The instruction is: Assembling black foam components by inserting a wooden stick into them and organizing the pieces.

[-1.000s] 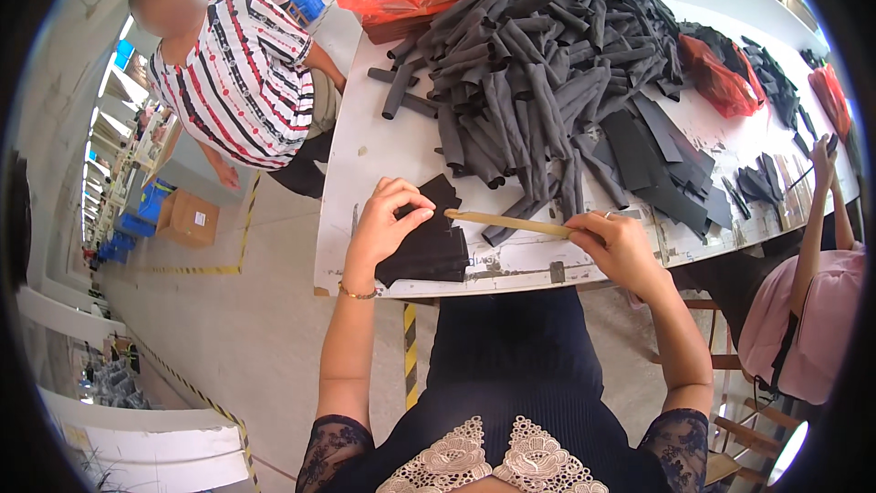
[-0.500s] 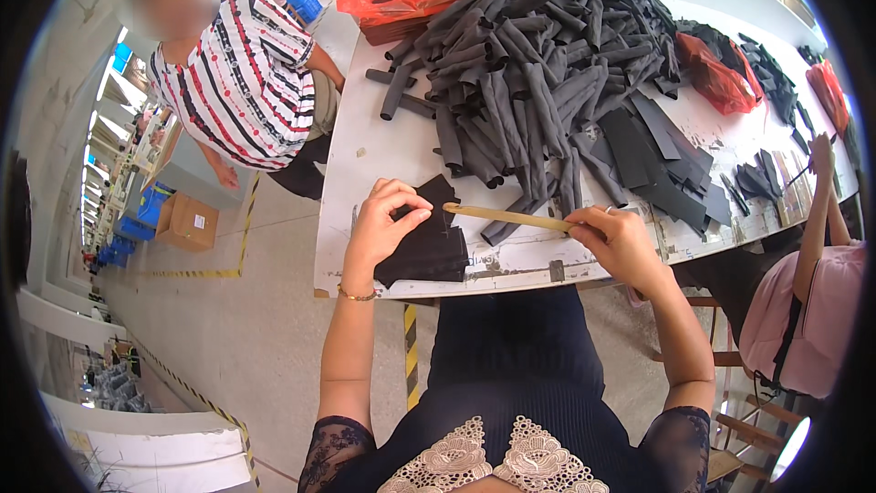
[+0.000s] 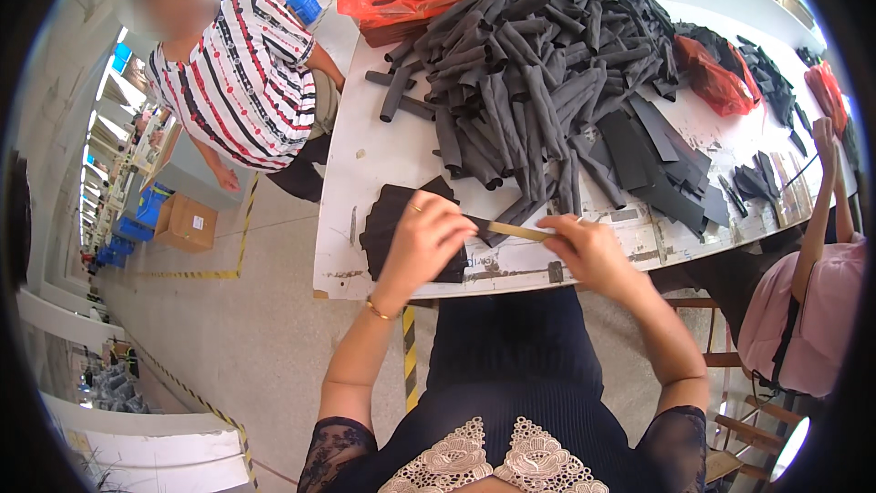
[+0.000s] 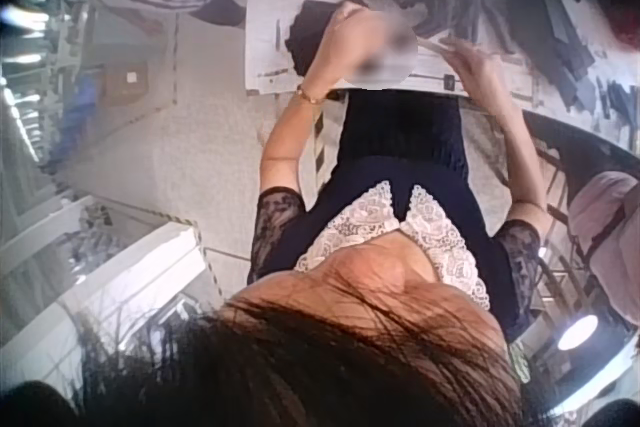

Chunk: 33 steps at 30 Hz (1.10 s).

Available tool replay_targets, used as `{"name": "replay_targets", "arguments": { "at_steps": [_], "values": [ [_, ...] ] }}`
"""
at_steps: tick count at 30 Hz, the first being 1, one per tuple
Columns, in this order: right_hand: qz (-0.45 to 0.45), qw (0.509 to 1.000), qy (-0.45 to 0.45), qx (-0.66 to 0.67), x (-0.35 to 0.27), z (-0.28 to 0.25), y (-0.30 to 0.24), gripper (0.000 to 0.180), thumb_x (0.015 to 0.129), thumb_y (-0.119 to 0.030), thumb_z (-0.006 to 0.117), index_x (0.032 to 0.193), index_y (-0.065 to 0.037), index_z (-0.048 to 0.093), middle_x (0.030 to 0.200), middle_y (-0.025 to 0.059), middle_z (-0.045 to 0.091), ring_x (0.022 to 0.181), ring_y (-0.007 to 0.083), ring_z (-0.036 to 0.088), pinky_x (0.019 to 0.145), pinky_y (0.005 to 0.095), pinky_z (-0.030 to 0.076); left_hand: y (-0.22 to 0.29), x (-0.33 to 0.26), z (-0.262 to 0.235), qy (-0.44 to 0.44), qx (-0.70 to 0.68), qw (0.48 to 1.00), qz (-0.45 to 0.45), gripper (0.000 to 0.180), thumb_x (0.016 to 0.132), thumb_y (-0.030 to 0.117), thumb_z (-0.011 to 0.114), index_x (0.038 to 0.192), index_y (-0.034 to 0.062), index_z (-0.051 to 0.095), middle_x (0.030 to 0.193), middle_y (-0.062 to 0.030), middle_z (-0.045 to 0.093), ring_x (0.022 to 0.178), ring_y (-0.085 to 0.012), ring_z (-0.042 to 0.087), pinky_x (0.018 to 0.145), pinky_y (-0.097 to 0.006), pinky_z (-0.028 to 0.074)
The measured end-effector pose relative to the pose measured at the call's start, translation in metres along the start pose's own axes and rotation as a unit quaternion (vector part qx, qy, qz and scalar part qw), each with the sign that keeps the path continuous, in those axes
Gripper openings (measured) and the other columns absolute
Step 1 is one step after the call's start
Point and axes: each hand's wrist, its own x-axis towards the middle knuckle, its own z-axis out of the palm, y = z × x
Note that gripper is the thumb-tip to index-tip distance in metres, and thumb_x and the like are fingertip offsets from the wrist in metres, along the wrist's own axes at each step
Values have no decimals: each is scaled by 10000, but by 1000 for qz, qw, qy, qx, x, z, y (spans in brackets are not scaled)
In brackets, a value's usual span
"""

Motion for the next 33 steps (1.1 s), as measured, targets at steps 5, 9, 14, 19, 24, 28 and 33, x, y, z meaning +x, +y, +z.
{"name": "replay_targets", "arguments": {
  "at_steps": [5, 9, 14, 19, 24, 28, 33],
  "values": [
    [-10, 993, 36, 112, 1, 42, -16, 314, 898, 18, 571, 1210, -3, 600, 808, 160, 590, 714, 309, 584, 674, 383, 462, 45, -22, 9, 191, 93, 970, 117, 246, 785, 144, 775, 990, 93, 648, 956, 6, 600, 967, -208, 544, 837, -367, 427],
    [33, 981, 1, 190, -2, 62, -25, 306, 903, 27, 564, 1206, 5, 599, 825, 154, 603, 729, 281, 600, 697, 333, 476, 25, -34, 32, 412, -535, 714, -188, 625, 818, 210, 794, 1305, 19, 452, 1360, -125, 472, 1159, -213, 520, 939, -398, 477],
    [-17, 989, 132, 60, -15, 105, -33, 344, 912, 20, 562, 1254, -12, 535, 875, 213, 614, 732, 388, 644, 626, 435, 511, 35, -33, 66, 280, -716, 582, -266, 290, 964, 249, 634, 1120, 11, 580, 801, -102, 661, 848, -257, 682, 921, -454, 526],
    [15, 981, 194, 21, -29, 133, -38, 279, 913, 13, 584, 1187, 16, 536, 863, 224, 582, 694, 416, 616, 574, 471, 484, 46, -18, 58, 354, -675, 518, -388, 243, 953, 244, 655, 1027, 15, 622, 715, -72, 642, 698, -235, 680, 690, -398, 589],
    [13, 988, 146, -41, -50, 132, -40, 149, 913, -12, 601, 1041, 16, 529, 819, 220, 602, 651, 410, 617, 526, 472, 484, 45, -9, 43, 399, -618, 535, -416, 261, 949, 258, 666, 1015, 8, 626, 660, -44, 596, 522, -179, 593, 445, -253, 437],
    [2, 994, 101, -52, -72, 120, -31, 123, 914, -30, 609, 1002, -10, 524, 732, 193, 610, 615, 383, 623, 515, 458, 487, 36, 4, 21, 386, -578, 583, -420, 306, 974, 282, 629, 1062, -10, 600, 553, 28, 451, 371, -29, 309, 364, -207, 216],
    [36, 998, 45, -9, -109, 82, -24, 127, 917, -36, 612, 1013, -11, 533, 733, 204, 623, 646, 401, 636, 527, 459, 493, 26, 9, 30, 315, -640, 577, -398, 251, 978, 277, 621, 1016, 31, 655, 508, 50, 389, 355, -34, 274, 343, -210, 207]
  ]
}}
